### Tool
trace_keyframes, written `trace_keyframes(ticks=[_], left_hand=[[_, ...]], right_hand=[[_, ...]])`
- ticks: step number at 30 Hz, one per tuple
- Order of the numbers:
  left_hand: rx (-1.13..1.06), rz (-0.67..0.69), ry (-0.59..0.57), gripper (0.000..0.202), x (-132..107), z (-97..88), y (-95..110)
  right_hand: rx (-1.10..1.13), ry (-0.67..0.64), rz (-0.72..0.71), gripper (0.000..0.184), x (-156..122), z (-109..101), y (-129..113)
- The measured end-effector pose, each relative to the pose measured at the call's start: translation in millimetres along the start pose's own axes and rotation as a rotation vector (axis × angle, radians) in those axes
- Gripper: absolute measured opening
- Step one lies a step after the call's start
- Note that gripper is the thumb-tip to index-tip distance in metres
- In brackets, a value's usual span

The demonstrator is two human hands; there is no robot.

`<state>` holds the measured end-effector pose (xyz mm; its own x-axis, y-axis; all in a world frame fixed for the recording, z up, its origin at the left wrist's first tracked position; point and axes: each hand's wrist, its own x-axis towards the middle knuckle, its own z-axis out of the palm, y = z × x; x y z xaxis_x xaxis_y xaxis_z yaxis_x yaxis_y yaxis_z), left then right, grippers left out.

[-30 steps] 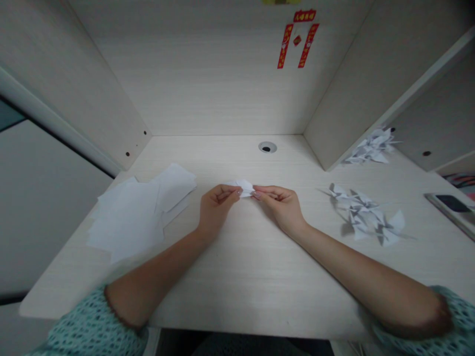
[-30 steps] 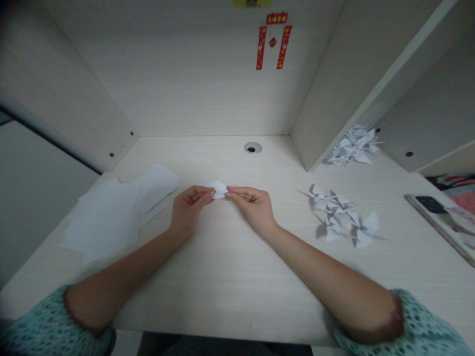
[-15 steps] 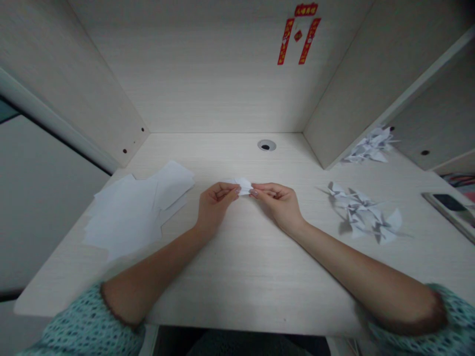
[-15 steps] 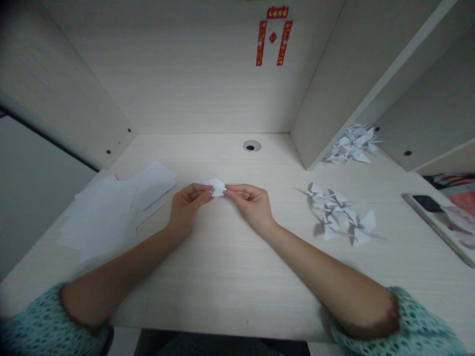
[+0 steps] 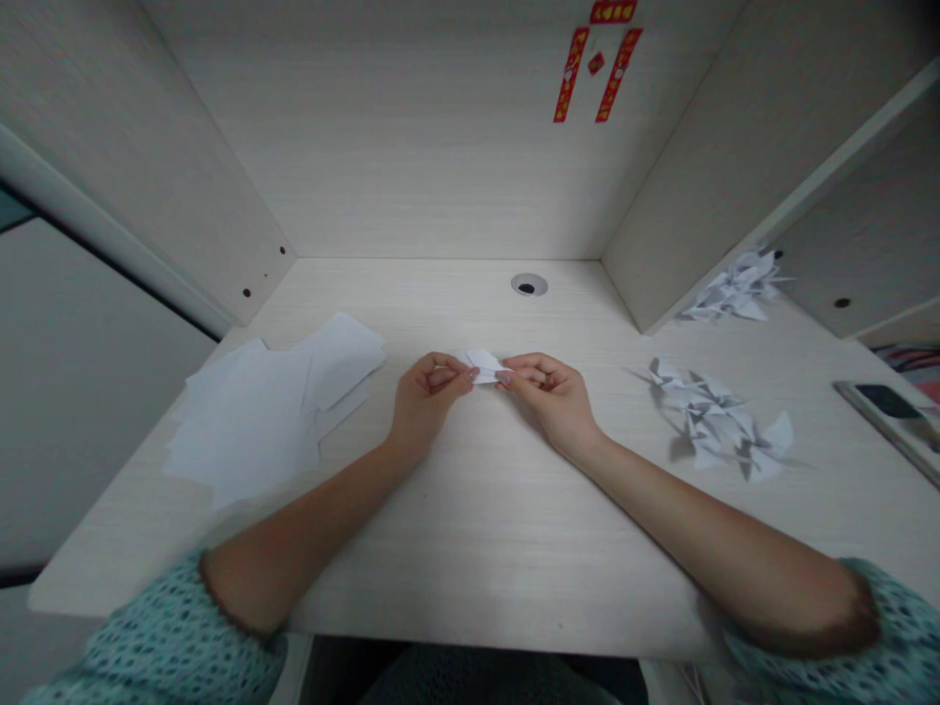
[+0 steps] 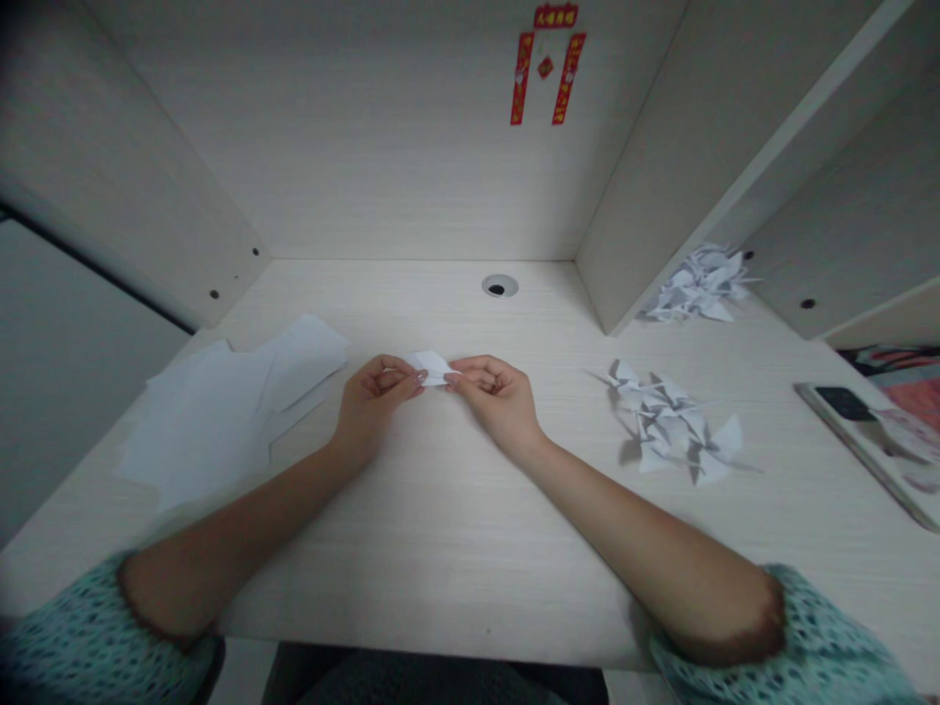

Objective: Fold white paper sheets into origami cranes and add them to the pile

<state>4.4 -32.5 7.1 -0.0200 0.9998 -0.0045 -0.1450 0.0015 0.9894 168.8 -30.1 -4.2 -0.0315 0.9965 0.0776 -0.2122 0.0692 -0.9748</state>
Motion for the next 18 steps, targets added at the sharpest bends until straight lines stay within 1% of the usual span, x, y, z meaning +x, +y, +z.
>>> trace_keyframes(ticks=[3, 6, 10, 14, 18], left_hand=[[-0.012, 0.013, 0.003, 0.030, 0.8, 0.7, -1.2], [-0.022, 0.023, -0.018, 0.034, 0.8, 1.3, -1.6], [0.007, 0.069, -0.055, 0.034, -0.5, 1.4, -1.0], [0.040, 0.088, -0.048, 0.039, -1.5, 2.0, 0.3], [-0.003, 0.061, -0.032, 0.046, -2.2, 4.1, 3.1]], right_hand=[[-0.036, -0.039, -0.028, 0.025, -0.5, 0.6, -1.7], [-0.051, -0.067, -0.037, 0.028, -2.2, 2.2, -3.7], [-0.089, -0.053, -0.028, 0.032, -3.8, 4.0, -4.2], [-0.108, -0.028, -0.041, 0.029, -2.8, 3.9, -2.0], [-0.082, -0.045, -0.054, 0.026, -2.1, 2.9, -1.2]])
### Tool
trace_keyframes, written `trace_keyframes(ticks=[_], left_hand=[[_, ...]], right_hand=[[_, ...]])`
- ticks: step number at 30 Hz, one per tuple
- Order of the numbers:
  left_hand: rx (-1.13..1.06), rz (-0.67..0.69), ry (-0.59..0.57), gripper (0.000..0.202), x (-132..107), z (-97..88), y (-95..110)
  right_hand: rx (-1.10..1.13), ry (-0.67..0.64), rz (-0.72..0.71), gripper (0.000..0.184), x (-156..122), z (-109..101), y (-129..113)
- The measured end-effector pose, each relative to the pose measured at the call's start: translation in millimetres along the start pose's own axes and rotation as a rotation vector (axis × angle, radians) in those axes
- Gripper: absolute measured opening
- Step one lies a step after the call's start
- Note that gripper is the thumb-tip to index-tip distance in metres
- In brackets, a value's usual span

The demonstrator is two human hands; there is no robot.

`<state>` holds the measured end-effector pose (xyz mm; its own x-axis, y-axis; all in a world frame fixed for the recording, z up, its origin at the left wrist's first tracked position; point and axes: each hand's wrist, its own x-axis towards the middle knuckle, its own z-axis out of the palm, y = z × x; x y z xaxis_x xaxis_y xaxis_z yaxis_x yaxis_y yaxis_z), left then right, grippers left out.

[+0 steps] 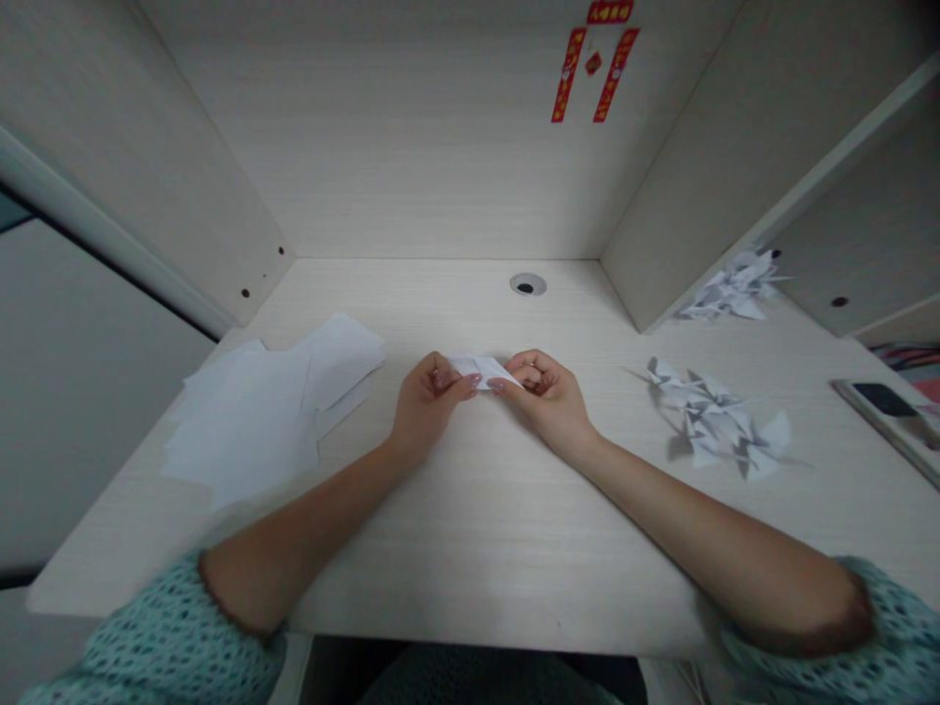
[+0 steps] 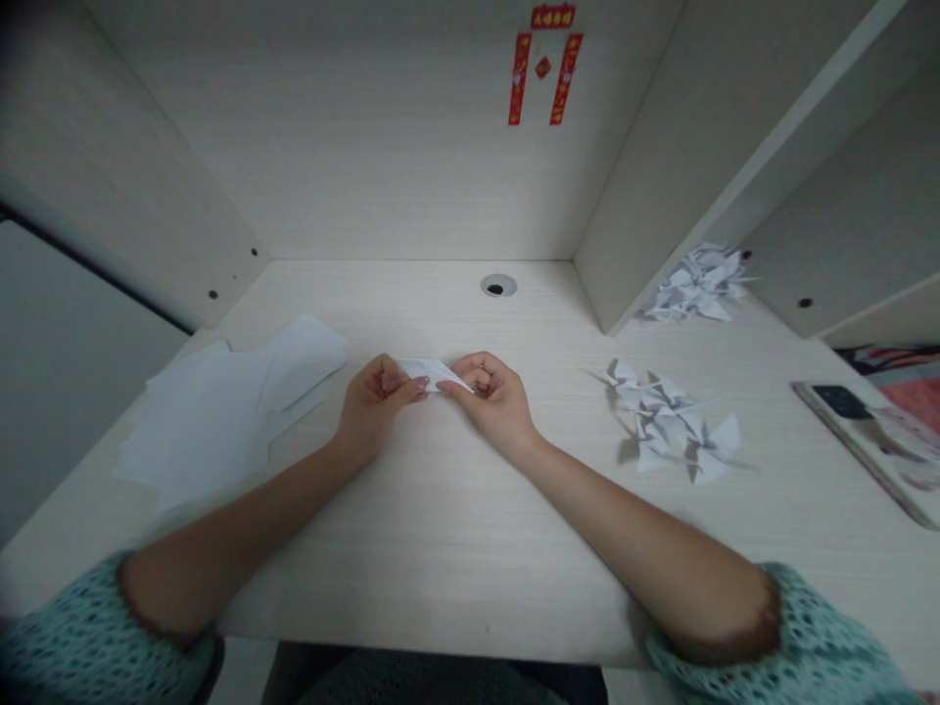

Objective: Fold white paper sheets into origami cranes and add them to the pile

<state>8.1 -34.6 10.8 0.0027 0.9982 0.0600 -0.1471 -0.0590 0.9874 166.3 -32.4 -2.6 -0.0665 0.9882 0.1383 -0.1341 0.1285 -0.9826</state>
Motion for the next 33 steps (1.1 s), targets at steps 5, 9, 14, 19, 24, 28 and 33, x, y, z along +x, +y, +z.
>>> trace_keyframes(ticks=[5, 9, 14, 19, 24, 28, 33], left_hand=[[-0.029, -0.047, 0.012, 0.048, -0.3, 1.2, 2.2], [-0.017, -0.050, -0.009, 0.049, 1.1, -0.7, -0.6], [0.042, 0.002, 0.003, 0.052, 3.1, -3.5, -4.0], [0.073, 0.004, 0.029, 0.052, 3.3, -4.0, -4.0], [0.121, -0.009, 0.075, 0.052, 2.5, -2.1, -2.0], [0.049, -0.011, 0.068, 0.053, 2.7, -1.6, -2.0], [0.021, -0.014, 0.049, 0.055, 2.5, -1.4, -1.8]], right_hand=[[0.024, -0.010, 0.006, 0.027, -0.1, -0.2, -0.3], [0.026, -0.006, 0.031, 0.033, -0.2, 0.2, -0.4], [0.006, -0.016, 0.064, 0.036, -1.0, 0.8, -1.6], [-0.028, -0.036, 0.049, 0.035, -1.1, 2.2, -0.4], [-0.072, -0.038, 0.006, 0.031, -2.2, 2.8, 0.9], [-0.082, -0.069, 0.048, 0.029, -1.9, 1.4, 1.1], [-0.089, -0.057, 0.117, 0.027, -0.9, 0.8, -0.2]])
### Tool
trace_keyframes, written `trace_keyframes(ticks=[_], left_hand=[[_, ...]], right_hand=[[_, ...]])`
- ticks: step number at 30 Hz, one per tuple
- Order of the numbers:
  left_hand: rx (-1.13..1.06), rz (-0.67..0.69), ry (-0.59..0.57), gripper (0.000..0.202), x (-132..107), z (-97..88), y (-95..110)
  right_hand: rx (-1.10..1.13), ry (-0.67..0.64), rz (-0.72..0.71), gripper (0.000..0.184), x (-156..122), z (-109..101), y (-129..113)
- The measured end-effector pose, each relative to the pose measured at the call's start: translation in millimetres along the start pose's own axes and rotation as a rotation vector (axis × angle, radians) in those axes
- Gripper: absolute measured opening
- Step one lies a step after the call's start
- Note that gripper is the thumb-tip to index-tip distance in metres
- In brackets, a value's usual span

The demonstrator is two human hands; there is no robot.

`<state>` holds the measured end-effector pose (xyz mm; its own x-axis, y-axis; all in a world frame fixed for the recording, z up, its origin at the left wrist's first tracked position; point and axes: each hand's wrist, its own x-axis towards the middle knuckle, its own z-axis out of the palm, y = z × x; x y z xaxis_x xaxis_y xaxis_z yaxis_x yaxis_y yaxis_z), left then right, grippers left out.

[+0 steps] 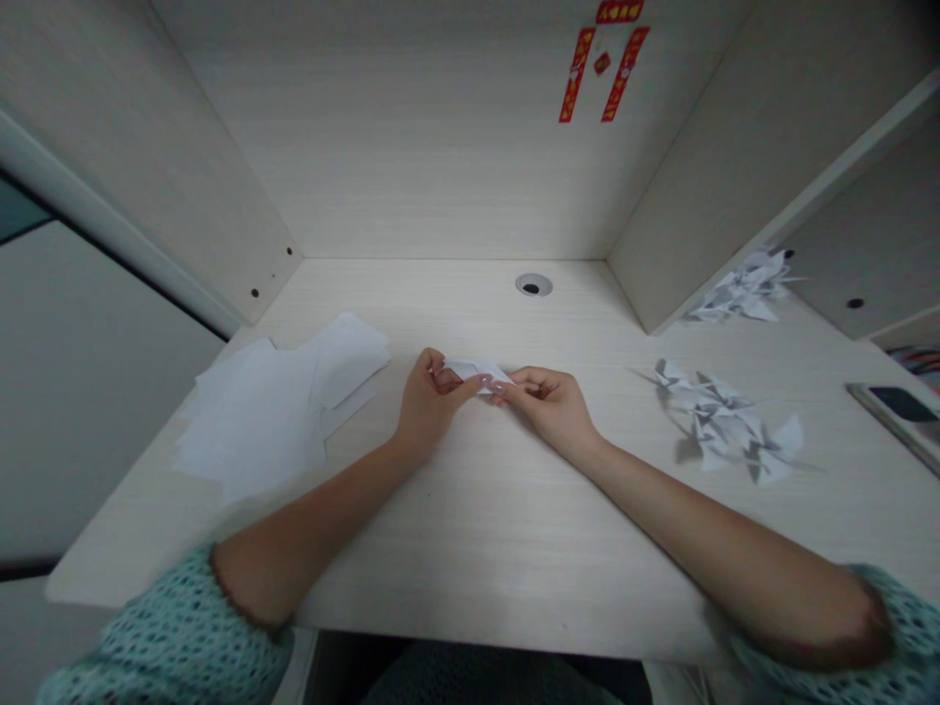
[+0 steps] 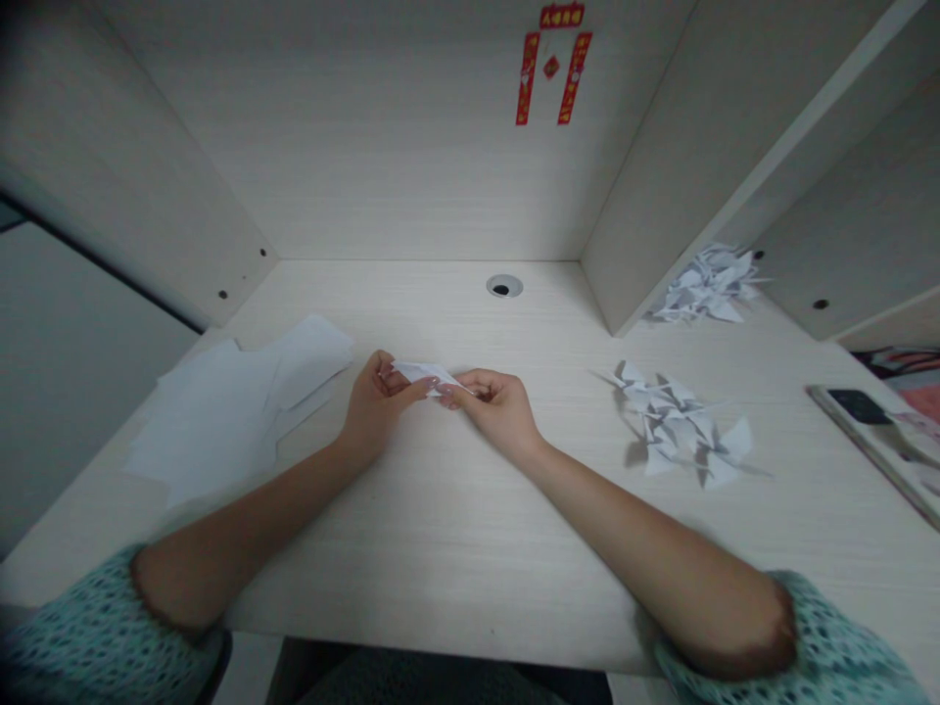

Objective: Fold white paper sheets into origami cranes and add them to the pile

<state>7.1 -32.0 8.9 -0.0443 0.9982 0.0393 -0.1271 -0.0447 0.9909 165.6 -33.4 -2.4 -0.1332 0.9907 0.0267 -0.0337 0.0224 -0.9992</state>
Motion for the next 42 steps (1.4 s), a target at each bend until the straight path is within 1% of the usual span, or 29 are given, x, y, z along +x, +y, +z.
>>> trace_keyframes(ticks=[4, 7, 10, 18, 25, 34, 42], left_hand=[[0.009, -0.002, -0.005, 0.056, -0.7, 0.6, 1.8], [0.001, -0.019, -0.030, 0.055, -0.9, -0.2, 2.7], [0.009, -0.031, -0.044, 0.055, -0.9, -1.7, 2.8], [-0.060, -0.010, 0.046, 0.054, 1.0, -0.9, 1.1], [-0.104, -0.029, 0.070, 0.054, 0.7, 1.6, 4.4], [-0.158, -0.052, 0.100, 0.055, 3.4, -0.9, 1.6], [-0.097, -0.042, 0.105, 0.052, 1.3, 0.3, 3.5]], right_hand=[[-0.008, 0.007, -0.007, 0.027, -1.0, -0.4, -0.7], [-0.004, 0.001, -0.020, 0.024, -1.7, -1.1, 0.2], [0.017, 0.009, -0.004, 0.023, -1.5, -1.1, 0.3], [0.034, 0.068, 0.038, 0.026, -0.1, -0.5, -3.5], [0.056, 0.071, 0.046, 0.029, 1.6, 1.2, -3.5], [0.111, 0.050, 0.024, 0.030, 2.3, -0.1, 2.2], [0.106, 0.038, 0.029, 0.032, 2.5, 0.0, 0.7]])
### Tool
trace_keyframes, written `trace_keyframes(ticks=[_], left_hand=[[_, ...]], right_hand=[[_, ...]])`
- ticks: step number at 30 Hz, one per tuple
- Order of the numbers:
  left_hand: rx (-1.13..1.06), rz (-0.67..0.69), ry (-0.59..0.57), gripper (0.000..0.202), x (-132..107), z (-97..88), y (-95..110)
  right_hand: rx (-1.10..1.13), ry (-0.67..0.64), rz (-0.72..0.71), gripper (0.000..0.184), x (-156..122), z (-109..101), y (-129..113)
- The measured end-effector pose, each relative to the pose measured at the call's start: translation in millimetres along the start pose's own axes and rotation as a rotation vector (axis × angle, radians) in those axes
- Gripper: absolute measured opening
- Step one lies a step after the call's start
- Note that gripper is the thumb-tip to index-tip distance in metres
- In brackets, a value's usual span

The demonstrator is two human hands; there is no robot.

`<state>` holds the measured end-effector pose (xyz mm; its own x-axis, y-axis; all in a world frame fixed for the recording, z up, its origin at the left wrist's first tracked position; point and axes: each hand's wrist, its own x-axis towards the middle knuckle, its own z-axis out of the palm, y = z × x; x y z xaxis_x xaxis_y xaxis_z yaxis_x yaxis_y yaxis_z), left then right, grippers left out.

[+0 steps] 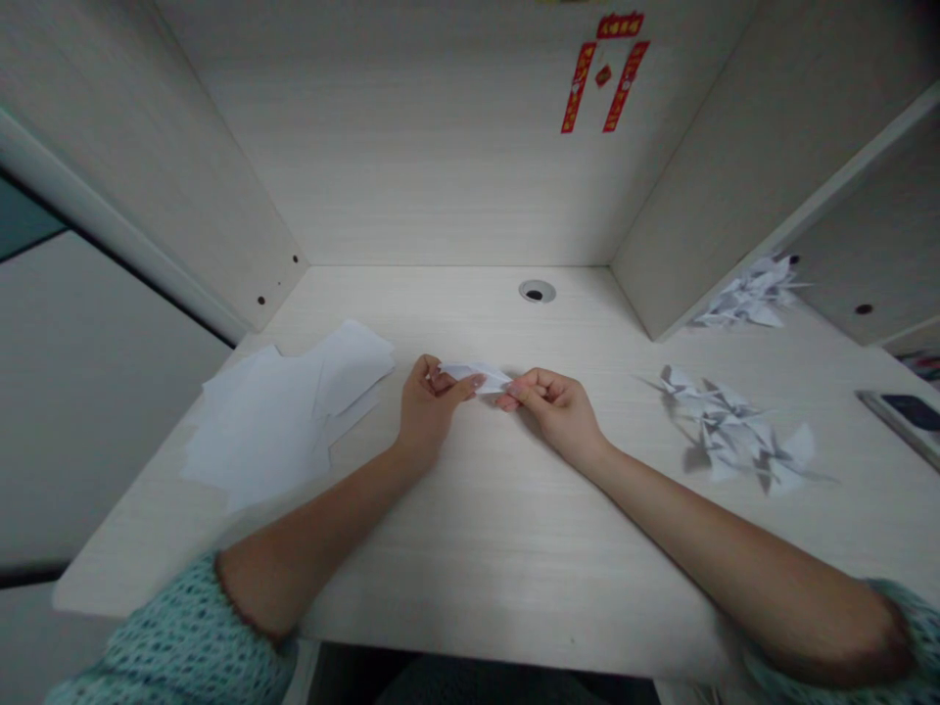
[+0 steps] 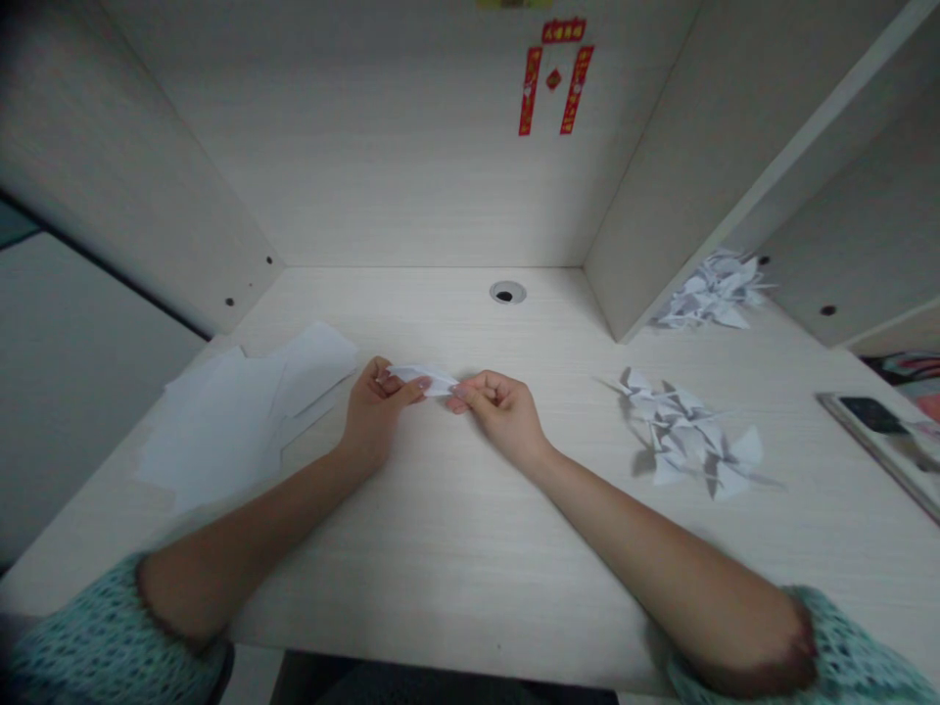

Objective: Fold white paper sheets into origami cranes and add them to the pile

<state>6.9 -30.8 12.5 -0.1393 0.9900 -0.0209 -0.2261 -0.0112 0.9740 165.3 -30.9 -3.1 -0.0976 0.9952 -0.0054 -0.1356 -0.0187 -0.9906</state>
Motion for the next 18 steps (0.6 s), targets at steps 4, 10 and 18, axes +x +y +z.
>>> trace_keyframes(ticks=[4, 10, 18], left_hand=[[-0.005, 0.019, 0.007, 0.051, -0.3, 0.3, -0.4], [0.014, 0.049, 0.029, 0.047, 1.4, -1.2, -2.6], [-0.024, 0.004, -0.051, 0.048, 2.2, -2.7, -4.1]], right_hand=[[-0.010, 0.010, -0.016, 0.031, -0.6, 0.3, 0.4], [0.010, -0.035, -0.037, 0.035, -2.7, -0.4, -4.6], [0.035, -0.018, -0.033, 0.028, -2.1, -0.9, -1.9]])
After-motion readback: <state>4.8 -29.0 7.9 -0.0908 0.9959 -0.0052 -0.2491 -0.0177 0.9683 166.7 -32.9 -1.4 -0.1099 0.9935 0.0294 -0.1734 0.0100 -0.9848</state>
